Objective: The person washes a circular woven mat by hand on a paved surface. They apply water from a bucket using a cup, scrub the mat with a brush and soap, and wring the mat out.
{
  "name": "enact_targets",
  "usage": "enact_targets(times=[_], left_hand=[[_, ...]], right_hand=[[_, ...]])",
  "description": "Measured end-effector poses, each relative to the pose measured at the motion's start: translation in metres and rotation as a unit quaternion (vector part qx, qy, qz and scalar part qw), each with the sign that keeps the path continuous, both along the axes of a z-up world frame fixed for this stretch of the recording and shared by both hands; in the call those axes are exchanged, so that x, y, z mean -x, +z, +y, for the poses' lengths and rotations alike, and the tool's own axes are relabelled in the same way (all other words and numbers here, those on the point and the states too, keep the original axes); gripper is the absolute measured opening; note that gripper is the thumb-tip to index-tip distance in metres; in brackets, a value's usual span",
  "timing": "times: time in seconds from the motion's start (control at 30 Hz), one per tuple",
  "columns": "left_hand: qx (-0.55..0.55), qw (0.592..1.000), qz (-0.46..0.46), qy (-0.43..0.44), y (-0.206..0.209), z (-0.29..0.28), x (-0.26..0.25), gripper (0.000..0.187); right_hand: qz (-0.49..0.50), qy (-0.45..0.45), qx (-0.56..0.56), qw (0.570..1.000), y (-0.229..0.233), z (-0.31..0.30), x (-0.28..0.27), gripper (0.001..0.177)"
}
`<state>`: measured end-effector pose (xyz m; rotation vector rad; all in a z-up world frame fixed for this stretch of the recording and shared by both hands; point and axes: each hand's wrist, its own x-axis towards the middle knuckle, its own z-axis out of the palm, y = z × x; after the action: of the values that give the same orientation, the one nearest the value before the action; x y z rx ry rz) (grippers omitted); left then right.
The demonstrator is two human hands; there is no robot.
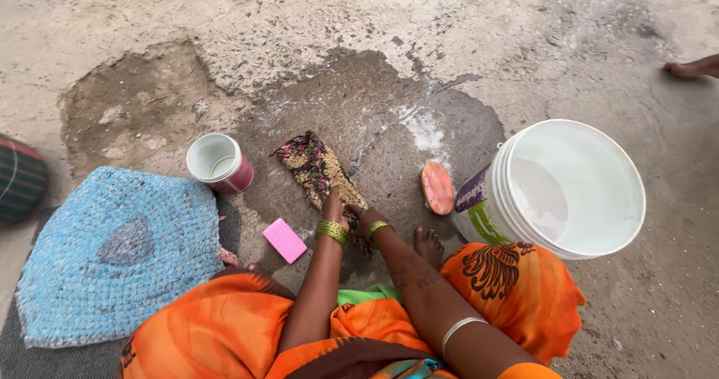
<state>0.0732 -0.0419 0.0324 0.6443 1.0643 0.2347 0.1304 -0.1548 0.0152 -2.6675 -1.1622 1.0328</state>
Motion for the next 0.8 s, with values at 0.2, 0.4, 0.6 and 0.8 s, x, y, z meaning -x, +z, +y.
enact_targets(times=[0.2, 0.4, 0.6, 0.8], left_hand=[[0.068, 0.951, -0.297, -0.059, 0.137, -0.036, -0.008, 0.101], [-0.071, 0.924, -0.304, -0.219, 0.307, -0.059, -0.024, 0.098], [-0.063, 0.902, -0.324, -0.279, 0.401, -0.086, -0.021, 0.098], [-0.007, 0.834, -0.459, -0.307, 0.460, -0.123, -0.017, 0.094]], right_hand=[[-0.029, 0.017, -0.068, 0.997, -0.007, 0.011, 0.005, 0.087], [-0.036, -0.029, -0.066, 0.997, 0.006, 0.040, 0.015, 0.092], [-0.026, -0.073, -0.077, 0.994, 0.008, 0.042, 0.015, 0.098], [-0.021, -0.106, -0.085, 0.991, 0.011, 0.053, 0.010, 0.105]])
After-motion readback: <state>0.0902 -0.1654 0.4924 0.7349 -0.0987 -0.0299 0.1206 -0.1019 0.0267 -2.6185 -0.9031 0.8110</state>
